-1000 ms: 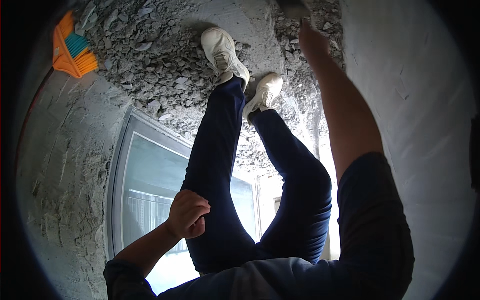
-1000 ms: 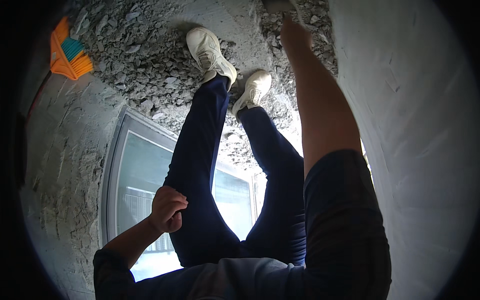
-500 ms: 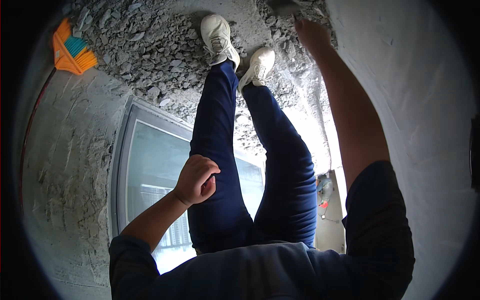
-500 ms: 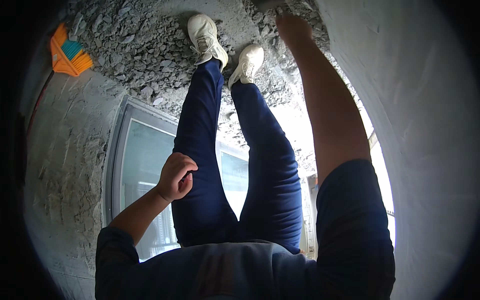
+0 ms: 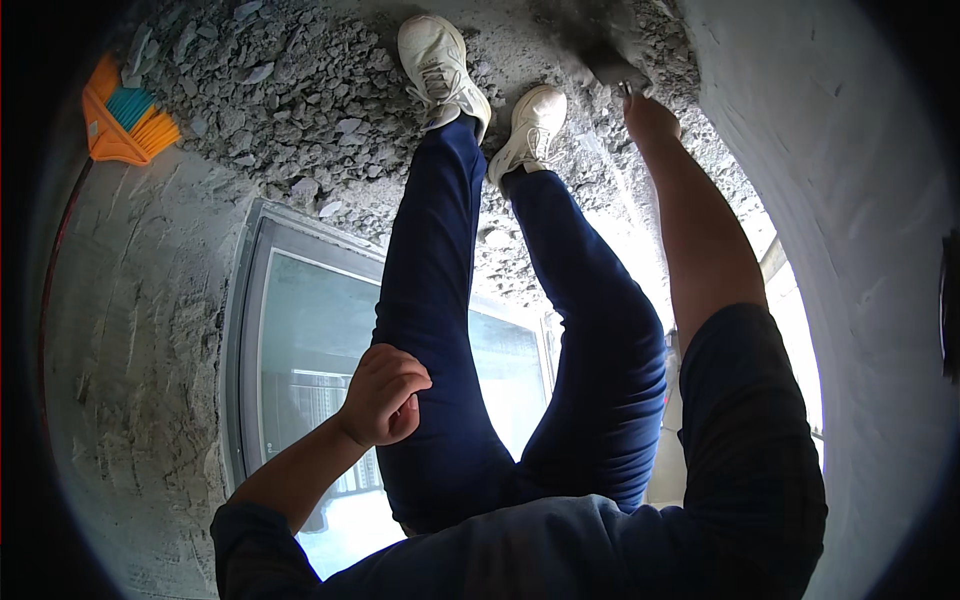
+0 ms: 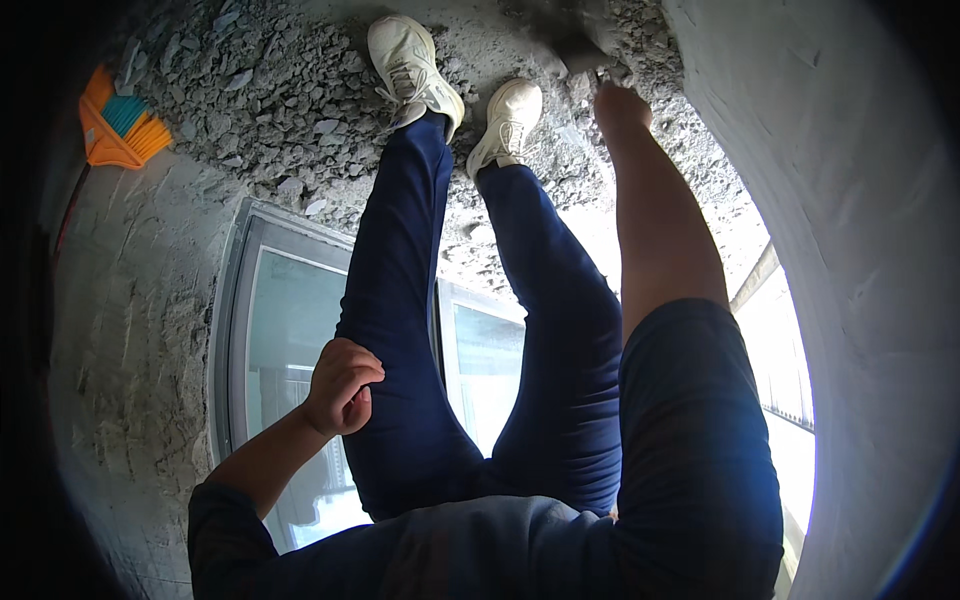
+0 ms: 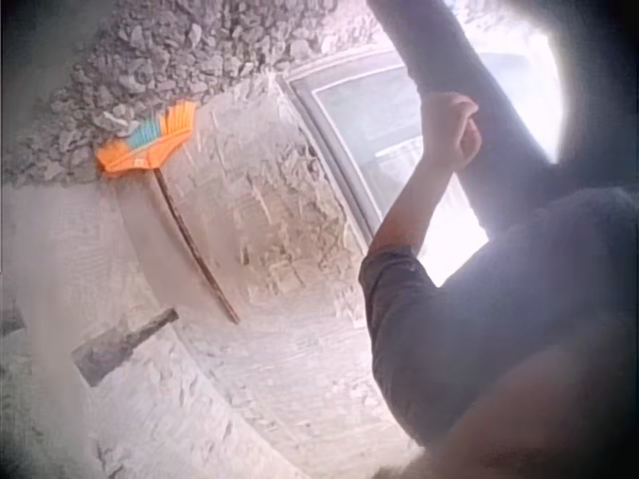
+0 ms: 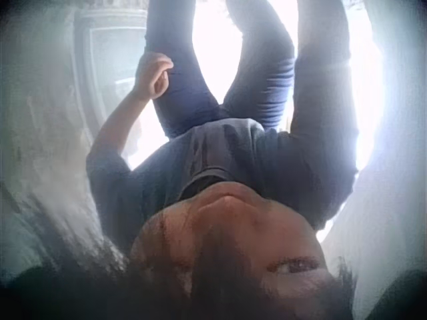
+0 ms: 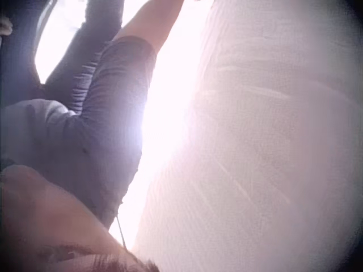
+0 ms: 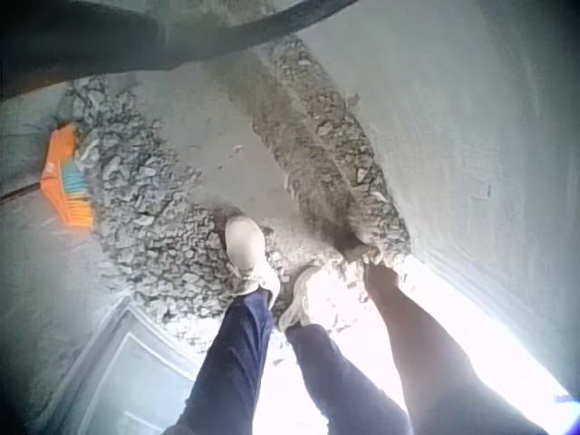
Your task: Use a trowel to apply and smooth plaster or mortar onto a concrete wall surface.
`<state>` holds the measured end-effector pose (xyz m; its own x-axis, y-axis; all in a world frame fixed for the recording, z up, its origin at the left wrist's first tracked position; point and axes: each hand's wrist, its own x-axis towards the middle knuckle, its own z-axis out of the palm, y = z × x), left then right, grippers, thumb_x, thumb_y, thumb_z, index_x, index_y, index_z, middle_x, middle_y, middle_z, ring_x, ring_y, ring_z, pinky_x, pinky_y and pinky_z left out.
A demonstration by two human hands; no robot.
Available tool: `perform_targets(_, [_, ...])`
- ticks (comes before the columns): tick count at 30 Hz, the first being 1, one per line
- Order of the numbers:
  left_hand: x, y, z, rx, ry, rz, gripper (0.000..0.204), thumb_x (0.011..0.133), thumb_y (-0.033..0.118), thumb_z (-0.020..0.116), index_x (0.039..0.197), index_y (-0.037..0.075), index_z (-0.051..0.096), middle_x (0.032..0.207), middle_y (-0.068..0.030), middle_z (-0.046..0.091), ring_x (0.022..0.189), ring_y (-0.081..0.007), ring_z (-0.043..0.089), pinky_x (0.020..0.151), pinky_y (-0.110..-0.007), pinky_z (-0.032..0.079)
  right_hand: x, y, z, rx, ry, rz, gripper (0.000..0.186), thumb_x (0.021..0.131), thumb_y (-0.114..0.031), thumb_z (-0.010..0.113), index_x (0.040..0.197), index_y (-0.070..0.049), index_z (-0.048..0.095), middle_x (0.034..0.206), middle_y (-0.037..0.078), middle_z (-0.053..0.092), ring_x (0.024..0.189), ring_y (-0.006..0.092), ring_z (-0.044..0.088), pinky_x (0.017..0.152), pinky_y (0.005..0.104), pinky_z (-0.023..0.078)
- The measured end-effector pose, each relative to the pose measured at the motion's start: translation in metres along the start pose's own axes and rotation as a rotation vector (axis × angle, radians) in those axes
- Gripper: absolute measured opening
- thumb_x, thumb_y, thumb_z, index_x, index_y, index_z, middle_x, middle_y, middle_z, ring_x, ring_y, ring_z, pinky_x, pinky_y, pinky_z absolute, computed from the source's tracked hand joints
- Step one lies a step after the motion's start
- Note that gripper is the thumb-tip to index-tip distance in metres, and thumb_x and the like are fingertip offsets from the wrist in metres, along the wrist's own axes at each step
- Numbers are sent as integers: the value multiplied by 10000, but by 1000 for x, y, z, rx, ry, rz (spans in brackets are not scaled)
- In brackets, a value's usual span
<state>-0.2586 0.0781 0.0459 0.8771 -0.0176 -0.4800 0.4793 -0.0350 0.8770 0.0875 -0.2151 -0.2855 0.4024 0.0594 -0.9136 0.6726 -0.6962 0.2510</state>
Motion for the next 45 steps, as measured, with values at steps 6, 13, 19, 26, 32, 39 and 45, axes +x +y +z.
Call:
perform_targets(6, [0, -2, 29, -4, -13, 78, 208, 721, 9, 511, 909, 43, 592, 916, -116, 624, 838, -292, 608, 814, -408, 451, -77, 78, 36, -61, -279, 202, 303, 922, -213, 524, 1161, -116, 684, 1172, 126, 685, 1098, 291, 660, 878, 436, 540])
perform_targets(13, [-10, 11, 85, 180, 124, 79, 194, 731, -32, 556, 908, 36, 594, 881, -120, 619, 847, -331, 597, 791, -415, 459, -210, 98, 57, 126, -118, 112, 378, 977, -350, 421, 1055, -75, 669, 1040, 164, 704, 997, 343, 677, 873, 452, 535])
perform_targets(19, [-8, 59, 89, 354, 100, 81, 159, 757, 23, 625, 915, 40, 627, 855, -108, 628, 796, -324, 616, 729, -414, 489, -346, 135, 97, 436, -76, 299, 399, 916, -368, 546, 1066, -20, 673, 1097, 198, 681, 1044, 359, 656, 883, 455, 525])
perform_targets(26, [-33, 49, 117, 704, -365, -88, 208, 804, 232, 668, 964, 106, 710, 1061, -38, 645, 1076, -259, 578, 925, -427, 419, -476, 187, 216, 668, -165, 413, 414, 868, -277, 564, 1064, 77, 652, 929, 220, 699, 810, 311, 714, 756, 417, 566])
perform_targets(32, [-61, 65, 84, 920, -470, -110, 371, 866, 313, 631, 1180, 116, 633, 1189, -52, 601, 1147, -280, 552, 941, -439, 479, -515, 128, 221, 1013, -197, 521, 363, 869, -310, 581, 980, 27, 658, 918, 222, 700, 830, 353, 698, 815, 459, 533])
perform_targets(39, [-24, 105, 90, 1227, -669, -466, 431, 833, 505, 680, 881, 83, 604, 838, -117, 653, 775, -315, 645, 709, -421, 523, -464, 79, 169, 1344, 191, 458, 338, 854, -301, 606, 1094, -68, 560, 1065, 218, 666, 997, 393, 640, 852, 485, 503])
perform_targets(45, [-8, 134, 114, 754, -929, -633, 309, 833, 222, 679, 643, 50, 506, 580, -93, 514, 547, -196, 539, 523, -377, 410, -408, -7, 230, 1569, 20, 346, 409, 838, -322, 615, 1136, -41, 600, 1087, 223, 667, 1009, 381, 642, 895, 450, 501])
